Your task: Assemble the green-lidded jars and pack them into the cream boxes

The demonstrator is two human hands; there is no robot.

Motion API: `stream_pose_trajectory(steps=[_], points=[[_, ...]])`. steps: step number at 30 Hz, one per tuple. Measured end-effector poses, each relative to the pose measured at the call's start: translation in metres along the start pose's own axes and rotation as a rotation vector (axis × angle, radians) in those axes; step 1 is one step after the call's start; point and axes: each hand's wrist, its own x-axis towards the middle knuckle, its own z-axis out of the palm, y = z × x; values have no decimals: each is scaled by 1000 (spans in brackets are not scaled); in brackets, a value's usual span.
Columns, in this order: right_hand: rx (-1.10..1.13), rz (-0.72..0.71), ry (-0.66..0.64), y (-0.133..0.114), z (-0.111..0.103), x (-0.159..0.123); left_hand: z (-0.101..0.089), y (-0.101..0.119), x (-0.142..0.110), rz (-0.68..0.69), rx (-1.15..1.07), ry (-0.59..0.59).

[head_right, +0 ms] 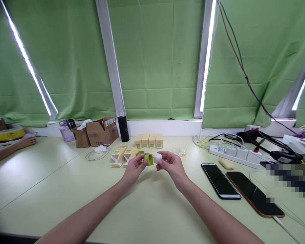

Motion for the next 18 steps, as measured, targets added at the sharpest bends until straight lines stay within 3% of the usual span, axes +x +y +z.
stream_pose_trajectory(steps=[18], points=[[-208,5,15,-1,6,1,1,4,-2,114,195,-6]])
